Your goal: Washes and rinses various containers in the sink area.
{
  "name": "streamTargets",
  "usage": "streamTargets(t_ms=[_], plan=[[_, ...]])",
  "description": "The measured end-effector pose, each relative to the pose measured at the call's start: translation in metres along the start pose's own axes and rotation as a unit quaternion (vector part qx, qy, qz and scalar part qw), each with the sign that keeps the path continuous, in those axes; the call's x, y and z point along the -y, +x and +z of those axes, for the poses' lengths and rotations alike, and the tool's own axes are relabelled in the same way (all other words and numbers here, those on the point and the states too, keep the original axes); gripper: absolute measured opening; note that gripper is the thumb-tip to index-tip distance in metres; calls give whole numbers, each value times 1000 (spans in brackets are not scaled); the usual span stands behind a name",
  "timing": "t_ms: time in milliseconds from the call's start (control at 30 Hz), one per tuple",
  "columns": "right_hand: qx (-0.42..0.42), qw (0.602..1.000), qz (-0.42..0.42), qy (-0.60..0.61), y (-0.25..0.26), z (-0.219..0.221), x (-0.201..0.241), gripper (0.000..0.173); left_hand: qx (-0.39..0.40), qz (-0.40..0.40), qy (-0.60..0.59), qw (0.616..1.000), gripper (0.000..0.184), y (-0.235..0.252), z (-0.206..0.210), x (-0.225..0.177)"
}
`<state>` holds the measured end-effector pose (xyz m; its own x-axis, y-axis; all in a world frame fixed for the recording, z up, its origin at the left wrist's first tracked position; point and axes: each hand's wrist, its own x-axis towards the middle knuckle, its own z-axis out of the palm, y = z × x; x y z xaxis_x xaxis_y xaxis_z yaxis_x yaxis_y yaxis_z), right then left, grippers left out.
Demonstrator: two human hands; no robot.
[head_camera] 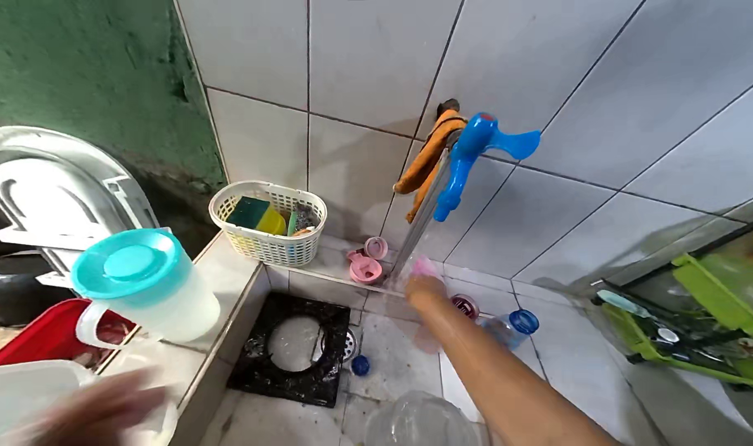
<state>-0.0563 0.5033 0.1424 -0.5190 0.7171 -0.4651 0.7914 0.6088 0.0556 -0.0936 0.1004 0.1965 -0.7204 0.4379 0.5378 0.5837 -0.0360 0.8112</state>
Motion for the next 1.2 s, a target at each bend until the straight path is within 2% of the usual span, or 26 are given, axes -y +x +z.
streamTargets(t_ms=[67,133,233,267,367,433,533,667,700,767,833,900,1000,1067,1100,1167,1200], plan=[[-12,1000,12,10,17,18,-4,36,95,-52,-16,994,25,5,62,28],[-15,1000,10,20,18,25,1,36,194,-135,-12,972,29,8,118,46],[4,999,-5,49,-7,18,10,37,303,-322,-126,888,36,18,173,70],[16,999,-15,49,-19,16,12,35,299,-386,-176,855,40,21,186,78],[35,998,-54,18,-56,19,17,33,198,-526,-283,777,49,30,219,99],[62,993,-97,-10,-79,23,16,36,155,-561,-331,743,57,35,233,111],[59,978,-191,-53,-97,34,-1,32,139,-568,-386,713,65,37,245,121],[-22,949,-308,-64,-91,47,-44,29,137,-566,-356,731,46,49,260,114],[-73,936,-337,-63,-90,52,-54,25,133,-562,-353,736,43,52,263,110],[-223,885,-404,-58,-84,65,-73,14,128,-545,-351,751,38,63,267,101],[-320,847,-423,-31,-75,76,-86,8,150,-505,-339,780,31,71,270,99],[-344,850,-397,46,-65,85,-98,8,195,-449,-290,822,31,82,272,99],[-292,867,-310,259,-55,92,-112,41,262,-385,-150,872,41,102,270,83],[-232,851,-231,411,-52,94,-110,49,290,-337,-91,891,41,115,263,65],[-169,830,-172,503,-51,94,-104,49,298,-309,-66,901,39,120,259,59],[-30,746,-70,662,-46,92,-89,51,292,-266,-31,918,36,126,253,52],[31,705,-46,707,-43,90,-80,55,279,-258,-21,925,37,127,249,50]])
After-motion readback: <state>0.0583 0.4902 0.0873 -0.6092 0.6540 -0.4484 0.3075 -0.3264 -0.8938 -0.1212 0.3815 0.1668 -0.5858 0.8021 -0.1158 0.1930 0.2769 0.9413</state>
